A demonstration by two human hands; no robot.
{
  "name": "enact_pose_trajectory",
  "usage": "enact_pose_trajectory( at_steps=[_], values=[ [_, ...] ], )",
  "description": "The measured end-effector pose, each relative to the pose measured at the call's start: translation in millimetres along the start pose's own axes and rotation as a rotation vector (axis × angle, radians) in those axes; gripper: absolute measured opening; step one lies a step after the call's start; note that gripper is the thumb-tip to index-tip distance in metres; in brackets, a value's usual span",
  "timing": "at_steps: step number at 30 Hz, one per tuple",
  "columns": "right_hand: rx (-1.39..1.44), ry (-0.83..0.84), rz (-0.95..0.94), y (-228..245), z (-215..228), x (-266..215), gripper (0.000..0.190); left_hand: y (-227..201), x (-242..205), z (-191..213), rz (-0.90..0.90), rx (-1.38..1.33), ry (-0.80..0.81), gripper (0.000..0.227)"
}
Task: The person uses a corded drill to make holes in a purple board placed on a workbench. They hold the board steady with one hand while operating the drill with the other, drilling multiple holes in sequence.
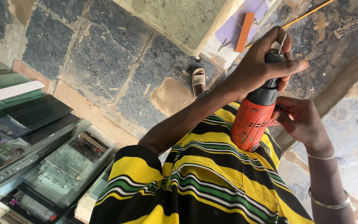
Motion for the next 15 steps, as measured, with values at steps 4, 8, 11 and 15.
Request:
enact_pose_trajectory(
  at_steps=[4, 8, 11, 15],
  values=[
    [-0.173, -0.043, -0.094, 11.6, 1.0, -7.7, 0.029, -0.1, -2.2, -5.5, -0.004, -0.029, 0.017, 0.040],
    [-0.232, -0.097, -0.131, 13.2, -0.5, -12.7, 0.035, -0.4, -1.4, -9.6, -0.020, -0.007, 0.037, 0.040],
    [-0.191, -0.079, -0.098, 11.2, -2.6, -12.9, 0.032, 1.5, -1.1, -10.2, -0.013, -0.022, 0.044, 0.041],
    [-0.263, 0.104, 0.045, 23.3, -5.5, -22.5, 0.045, 3.5, -3.7, -10.4, 0.018, -0.044, 0.088, 0.043]
  ],
)
Point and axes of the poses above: each hand's wrist, its own x-axis towards the middle knuckle, its own z-axis out of the back of the hand, y = z × x, the point moved 8 cm from there along x, towards the middle knuckle, and after that the axes turned 4 degrees about -z, right-handed, at the moved point
